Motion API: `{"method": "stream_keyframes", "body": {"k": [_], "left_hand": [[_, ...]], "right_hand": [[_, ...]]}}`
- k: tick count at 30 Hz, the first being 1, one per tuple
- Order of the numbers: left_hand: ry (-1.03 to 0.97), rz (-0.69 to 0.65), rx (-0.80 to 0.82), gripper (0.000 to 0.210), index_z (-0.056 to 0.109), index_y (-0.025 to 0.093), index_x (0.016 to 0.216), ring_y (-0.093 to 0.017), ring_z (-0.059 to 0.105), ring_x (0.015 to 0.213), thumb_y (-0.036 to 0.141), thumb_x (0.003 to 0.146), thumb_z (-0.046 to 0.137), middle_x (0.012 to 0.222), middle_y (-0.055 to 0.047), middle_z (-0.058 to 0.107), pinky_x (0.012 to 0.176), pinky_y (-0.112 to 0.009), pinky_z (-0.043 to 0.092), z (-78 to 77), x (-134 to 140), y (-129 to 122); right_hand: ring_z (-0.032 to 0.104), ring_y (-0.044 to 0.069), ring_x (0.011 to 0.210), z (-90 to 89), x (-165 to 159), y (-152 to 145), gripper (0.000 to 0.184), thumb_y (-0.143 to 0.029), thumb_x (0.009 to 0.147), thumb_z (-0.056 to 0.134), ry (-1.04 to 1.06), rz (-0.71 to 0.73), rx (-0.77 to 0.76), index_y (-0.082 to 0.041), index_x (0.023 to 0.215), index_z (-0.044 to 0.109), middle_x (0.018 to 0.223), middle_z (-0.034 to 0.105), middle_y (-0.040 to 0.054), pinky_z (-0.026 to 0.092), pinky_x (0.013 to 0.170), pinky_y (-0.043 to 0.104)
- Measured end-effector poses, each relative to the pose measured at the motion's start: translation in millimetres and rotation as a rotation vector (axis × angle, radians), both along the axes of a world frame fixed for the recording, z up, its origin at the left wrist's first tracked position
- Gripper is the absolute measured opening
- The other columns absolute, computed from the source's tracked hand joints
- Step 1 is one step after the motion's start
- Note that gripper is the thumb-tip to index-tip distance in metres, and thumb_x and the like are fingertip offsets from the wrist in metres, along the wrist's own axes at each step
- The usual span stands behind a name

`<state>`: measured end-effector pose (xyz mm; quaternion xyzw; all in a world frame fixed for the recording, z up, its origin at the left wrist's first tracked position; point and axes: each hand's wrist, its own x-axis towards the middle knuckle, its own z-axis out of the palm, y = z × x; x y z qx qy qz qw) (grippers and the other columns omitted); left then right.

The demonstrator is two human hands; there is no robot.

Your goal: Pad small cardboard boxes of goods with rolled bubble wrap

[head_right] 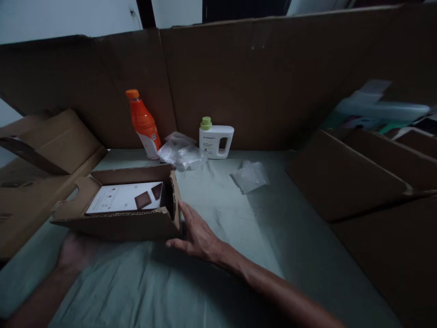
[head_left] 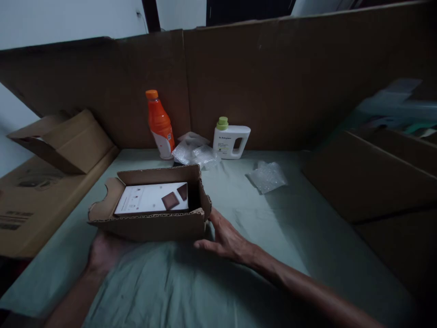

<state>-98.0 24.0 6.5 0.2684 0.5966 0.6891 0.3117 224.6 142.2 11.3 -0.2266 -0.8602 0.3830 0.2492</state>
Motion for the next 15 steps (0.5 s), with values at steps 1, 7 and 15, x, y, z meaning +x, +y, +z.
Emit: {"method": "stream_keyframes", "body": {"k": [1, 7, 15], "left_hand": [[-0.084, 0.042, -0.019, 0.045, 0.07, 0.038, 0.126, -0.033, 0.056, 0.138, 0.062, 0.091, 0.056, 0.132, -0.005, 0.071, 0.115, -0.054, 0.049, -4.3, 4.1, -0.6], [-0.237, -0.061, 0.027, 0.057, 0.07, 0.028, 0.127, -0.032, 0.05, 0.146, 0.065, 0.086, 0.058, 0.136, -0.007, 0.071, 0.124, -0.051, 0.039, -6.6, 28.0, 61.4], [-0.189, -0.192, 0.226, 0.071, 0.065, 0.026, 0.135, -0.026, 0.039, 0.154, 0.075, 0.084, 0.059, 0.153, -0.005, 0.059, 0.131, -0.042, 0.026, -13.5, 48.8, 149.0]], "right_hand": [[0.046, 0.036, 0.146, 1.7, -9.1, -1.2, 0.091, -0.063, 0.09, 0.068, 0.034, -0.028, -0.002, -0.019, 0.161, 0.031, 0.16, 0.043, 0.02, 0.044, 0.118, 0.053], [0.061, 0.036, 0.123, 6.0, -23.5, 31.4, 0.066, -0.055, 0.091, 0.063, 0.117, -0.306, 0.007, -0.019, 0.144, 0.05, 0.135, 0.063, 0.0164, 0.053, 0.104, 0.053], [0.056, 0.034, 0.133, -34.4, -23.8, 83.9, 0.072, -0.048, 0.089, 0.06, 0.154, -0.536, 0.05, -0.018, 0.152, 0.04, 0.148, 0.057, 0.0165, 0.048, 0.11, 0.05]]}}
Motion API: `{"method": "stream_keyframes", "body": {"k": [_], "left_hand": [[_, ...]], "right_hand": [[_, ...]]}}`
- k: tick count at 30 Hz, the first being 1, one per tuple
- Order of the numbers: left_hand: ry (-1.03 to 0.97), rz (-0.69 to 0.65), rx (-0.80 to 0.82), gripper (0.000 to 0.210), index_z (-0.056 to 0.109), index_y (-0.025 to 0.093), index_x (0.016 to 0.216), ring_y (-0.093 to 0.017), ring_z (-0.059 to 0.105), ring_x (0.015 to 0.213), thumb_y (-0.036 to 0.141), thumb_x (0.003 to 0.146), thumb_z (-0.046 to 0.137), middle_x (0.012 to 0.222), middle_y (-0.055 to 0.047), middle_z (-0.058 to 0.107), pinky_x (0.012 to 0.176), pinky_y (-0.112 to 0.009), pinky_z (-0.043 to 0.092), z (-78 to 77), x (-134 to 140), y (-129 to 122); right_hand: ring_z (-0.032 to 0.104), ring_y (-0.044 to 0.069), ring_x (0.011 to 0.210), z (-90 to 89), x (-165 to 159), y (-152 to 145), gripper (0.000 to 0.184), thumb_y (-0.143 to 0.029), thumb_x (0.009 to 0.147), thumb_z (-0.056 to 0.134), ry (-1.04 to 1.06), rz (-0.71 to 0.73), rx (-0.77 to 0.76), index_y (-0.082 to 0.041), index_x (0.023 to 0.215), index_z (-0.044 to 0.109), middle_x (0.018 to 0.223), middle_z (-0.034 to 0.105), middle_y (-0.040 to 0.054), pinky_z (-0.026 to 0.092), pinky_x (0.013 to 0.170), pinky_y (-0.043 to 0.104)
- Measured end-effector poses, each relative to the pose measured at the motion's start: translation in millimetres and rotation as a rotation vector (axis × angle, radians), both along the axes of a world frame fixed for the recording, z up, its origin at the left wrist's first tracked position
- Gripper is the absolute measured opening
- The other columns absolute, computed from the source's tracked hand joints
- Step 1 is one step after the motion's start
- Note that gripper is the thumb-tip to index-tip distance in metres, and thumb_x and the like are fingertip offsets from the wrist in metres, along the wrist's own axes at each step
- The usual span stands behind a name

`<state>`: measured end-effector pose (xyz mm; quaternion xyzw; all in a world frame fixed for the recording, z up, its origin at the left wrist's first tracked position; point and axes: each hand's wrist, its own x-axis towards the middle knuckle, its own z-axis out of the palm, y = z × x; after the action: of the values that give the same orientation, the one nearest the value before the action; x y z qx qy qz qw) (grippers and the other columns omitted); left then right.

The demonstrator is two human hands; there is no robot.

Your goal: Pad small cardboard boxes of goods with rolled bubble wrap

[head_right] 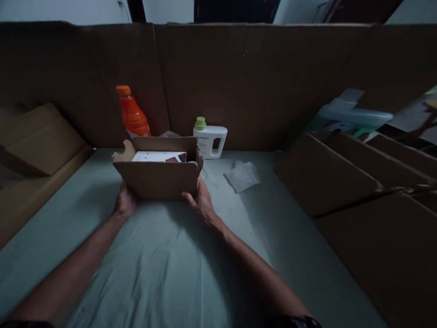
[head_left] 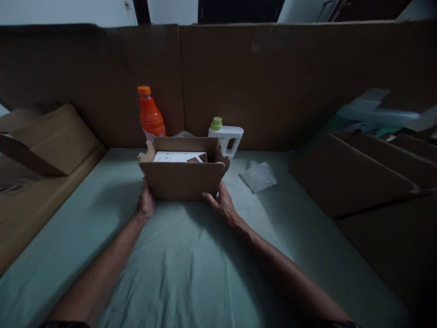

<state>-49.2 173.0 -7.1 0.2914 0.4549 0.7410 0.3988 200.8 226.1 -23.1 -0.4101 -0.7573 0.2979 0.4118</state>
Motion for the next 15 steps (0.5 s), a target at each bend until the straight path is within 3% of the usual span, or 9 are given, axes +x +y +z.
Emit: {"method": "stream_keyframes", "body": {"k": [4, 7, 11, 13, 15], "left_hand": [[0.058, 0.04, -0.018, 0.067, 0.062, 0.031, 0.139, -0.022, 0.035, 0.156, 0.074, 0.089, 0.053, 0.156, -0.001, 0.056, 0.13, -0.039, 0.027, -15.7, 1.2, -10.5], [0.084, 0.016, -0.009, 0.069, 0.063, 0.029, 0.138, -0.022, 0.034, 0.156, 0.076, 0.087, 0.054, 0.153, -0.001, 0.059, 0.131, -0.035, 0.026, -16.6, -0.7, -16.0], [0.105, -0.02, 0.009, 0.073, 0.066, 0.025, 0.135, -0.022, 0.033, 0.157, 0.078, 0.085, 0.058, 0.149, -0.004, 0.062, 0.132, -0.034, 0.023, -12.4, -2.3, -16.6], [0.124, -0.007, -0.013, 0.074, 0.066, 0.022, 0.135, -0.024, 0.034, 0.156, 0.077, 0.086, 0.057, 0.147, -0.006, 0.063, 0.132, -0.035, 0.021, -11.8, -2.8, -16.8], [0.136, 0.025, -0.05, 0.074, 0.066, 0.02, 0.135, -0.025, 0.035, 0.155, 0.076, 0.086, 0.057, 0.147, -0.006, 0.063, 0.133, -0.036, 0.02, -13.2, -3.8, -17.0]], "right_hand": [[0.055, 0.032, 0.134, -20.2, -0.2, 1.4, 0.073, -0.047, 0.09, 0.059, -0.013, 0.026, -0.06, -0.017, 0.154, 0.04, 0.15, 0.056, 0.0158, 0.049, 0.11, 0.048], [0.054, 0.032, 0.136, -24.6, 2.2, 0.8, 0.073, -0.046, 0.092, 0.059, -0.068, 0.024, -0.065, -0.015, 0.155, 0.04, 0.151, 0.055, 0.0172, 0.048, 0.112, 0.046], [0.054, 0.03, 0.138, -21.1, 0.4, 0.5, 0.072, -0.038, 0.094, 0.057, -0.172, 0.019, -0.041, -0.013, 0.158, 0.035, 0.153, 0.053, 0.0177, 0.049, 0.111, 0.045], [0.055, 0.028, 0.136, -14.4, 1.1, -0.2, 0.072, -0.031, 0.092, 0.057, -0.233, 0.03, -0.042, -0.019, 0.159, 0.034, 0.155, 0.053, 0.0124, 0.051, 0.111, 0.044], [0.059, 0.026, 0.132, -2.6, 10.2, -1.6, 0.07, -0.027, 0.088, 0.061, -0.297, 0.064, -0.046, -0.025, 0.156, 0.042, 0.153, 0.057, 0.0069, 0.053, 0.11, 0.042]]}}
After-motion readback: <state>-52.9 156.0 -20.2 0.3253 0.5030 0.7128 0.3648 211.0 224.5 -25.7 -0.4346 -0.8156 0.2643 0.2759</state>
